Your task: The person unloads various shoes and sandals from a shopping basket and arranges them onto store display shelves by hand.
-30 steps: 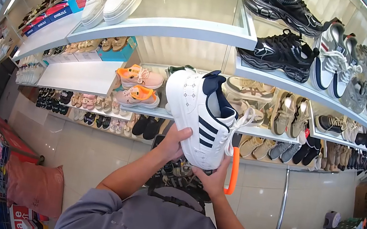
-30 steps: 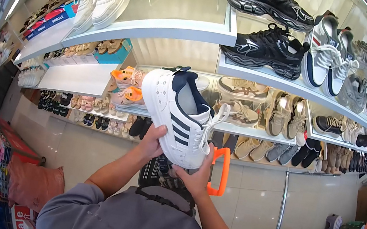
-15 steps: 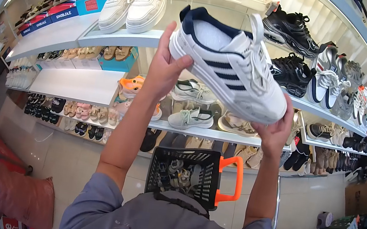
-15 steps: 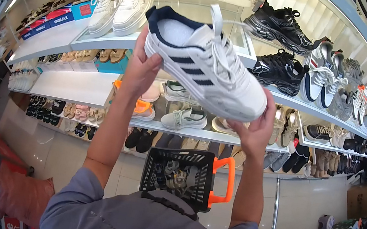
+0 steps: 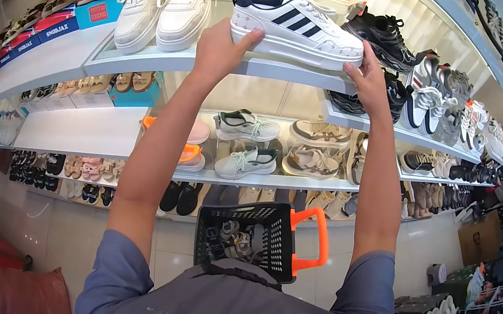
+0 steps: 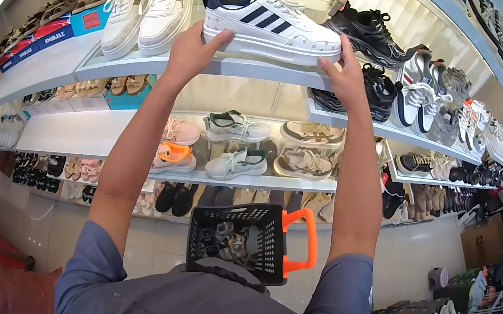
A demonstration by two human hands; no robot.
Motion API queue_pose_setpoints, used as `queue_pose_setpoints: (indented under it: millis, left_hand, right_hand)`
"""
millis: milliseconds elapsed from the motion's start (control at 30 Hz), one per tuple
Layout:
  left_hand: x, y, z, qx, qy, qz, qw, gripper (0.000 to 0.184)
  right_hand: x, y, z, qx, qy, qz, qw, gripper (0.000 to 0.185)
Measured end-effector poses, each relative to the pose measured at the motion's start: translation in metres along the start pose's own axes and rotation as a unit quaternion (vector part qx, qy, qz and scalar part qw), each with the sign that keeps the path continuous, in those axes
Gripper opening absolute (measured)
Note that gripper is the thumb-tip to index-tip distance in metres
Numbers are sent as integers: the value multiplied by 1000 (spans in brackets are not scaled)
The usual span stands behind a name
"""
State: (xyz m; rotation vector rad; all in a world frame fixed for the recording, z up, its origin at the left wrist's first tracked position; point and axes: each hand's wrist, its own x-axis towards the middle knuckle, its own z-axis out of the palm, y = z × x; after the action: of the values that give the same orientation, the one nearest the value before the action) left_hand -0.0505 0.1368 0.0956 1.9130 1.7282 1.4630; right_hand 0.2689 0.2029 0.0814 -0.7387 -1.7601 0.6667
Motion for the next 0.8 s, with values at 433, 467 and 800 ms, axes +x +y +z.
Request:
queue_pose_setpoints:
  millis: [433,467,800]
  left_hand:
    - [9,-17,21,148,27,-12,989,65]
    - [10,-19,24,161,37,-9,986,65]
    - [11,-13,30,206,61,-31,976,63]
  right_hand:
    - [3,9,12,-262,7,54,964,77]
    - [5,12,14,-260,8,55,964,77]
    - [12,34,24,-334,104,21,937,60]
